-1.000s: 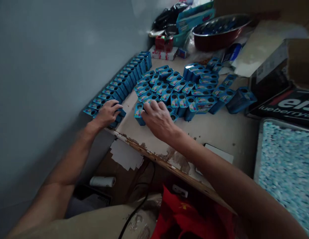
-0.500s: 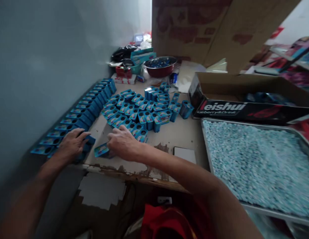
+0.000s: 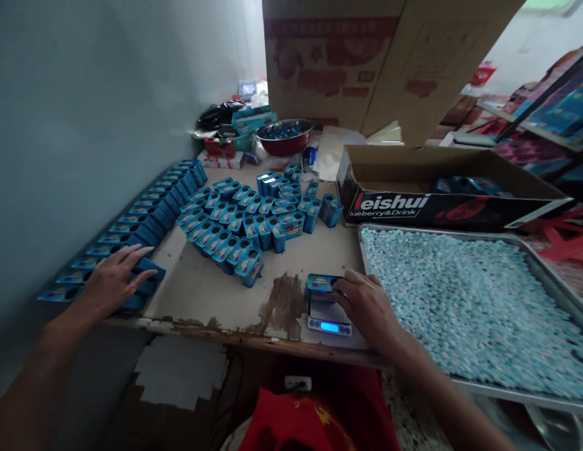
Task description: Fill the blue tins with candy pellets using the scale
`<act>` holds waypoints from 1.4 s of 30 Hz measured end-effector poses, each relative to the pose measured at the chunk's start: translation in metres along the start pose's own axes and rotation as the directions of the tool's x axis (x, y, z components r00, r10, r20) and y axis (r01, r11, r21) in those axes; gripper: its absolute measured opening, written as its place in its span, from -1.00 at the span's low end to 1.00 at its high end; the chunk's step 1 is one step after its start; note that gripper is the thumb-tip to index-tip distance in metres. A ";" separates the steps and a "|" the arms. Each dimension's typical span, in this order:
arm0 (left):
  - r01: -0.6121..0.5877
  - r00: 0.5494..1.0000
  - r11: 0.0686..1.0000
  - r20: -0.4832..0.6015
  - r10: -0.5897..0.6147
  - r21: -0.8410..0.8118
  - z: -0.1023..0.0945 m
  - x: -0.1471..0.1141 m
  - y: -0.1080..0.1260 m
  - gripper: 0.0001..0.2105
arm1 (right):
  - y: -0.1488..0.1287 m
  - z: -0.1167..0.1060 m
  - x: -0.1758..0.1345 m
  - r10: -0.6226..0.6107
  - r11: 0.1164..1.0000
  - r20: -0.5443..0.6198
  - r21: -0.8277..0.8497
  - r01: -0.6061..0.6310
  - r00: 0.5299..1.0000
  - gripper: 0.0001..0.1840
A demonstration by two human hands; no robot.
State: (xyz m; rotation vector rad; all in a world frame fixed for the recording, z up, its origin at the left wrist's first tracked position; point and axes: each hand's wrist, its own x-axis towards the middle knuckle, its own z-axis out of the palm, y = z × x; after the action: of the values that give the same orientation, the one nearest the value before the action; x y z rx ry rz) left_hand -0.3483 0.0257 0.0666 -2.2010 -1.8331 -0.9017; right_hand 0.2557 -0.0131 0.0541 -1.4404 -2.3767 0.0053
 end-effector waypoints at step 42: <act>0.222 0.974 0.972 0.018 -0.224 0.074 0.100 -0.086 0.044 -0.27 | 0.171 0.077 -0.045 0.240 0.929 -0.297 -0.208 -0.307 0.924 -0.58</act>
State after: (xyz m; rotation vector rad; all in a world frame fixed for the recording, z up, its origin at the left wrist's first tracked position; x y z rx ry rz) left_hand -0.2786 -0.0115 -0.0479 -2.0030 -2.1228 -0.8326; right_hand 0.3973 0.0444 -0.0633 -1.7590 -1.9948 -0.4072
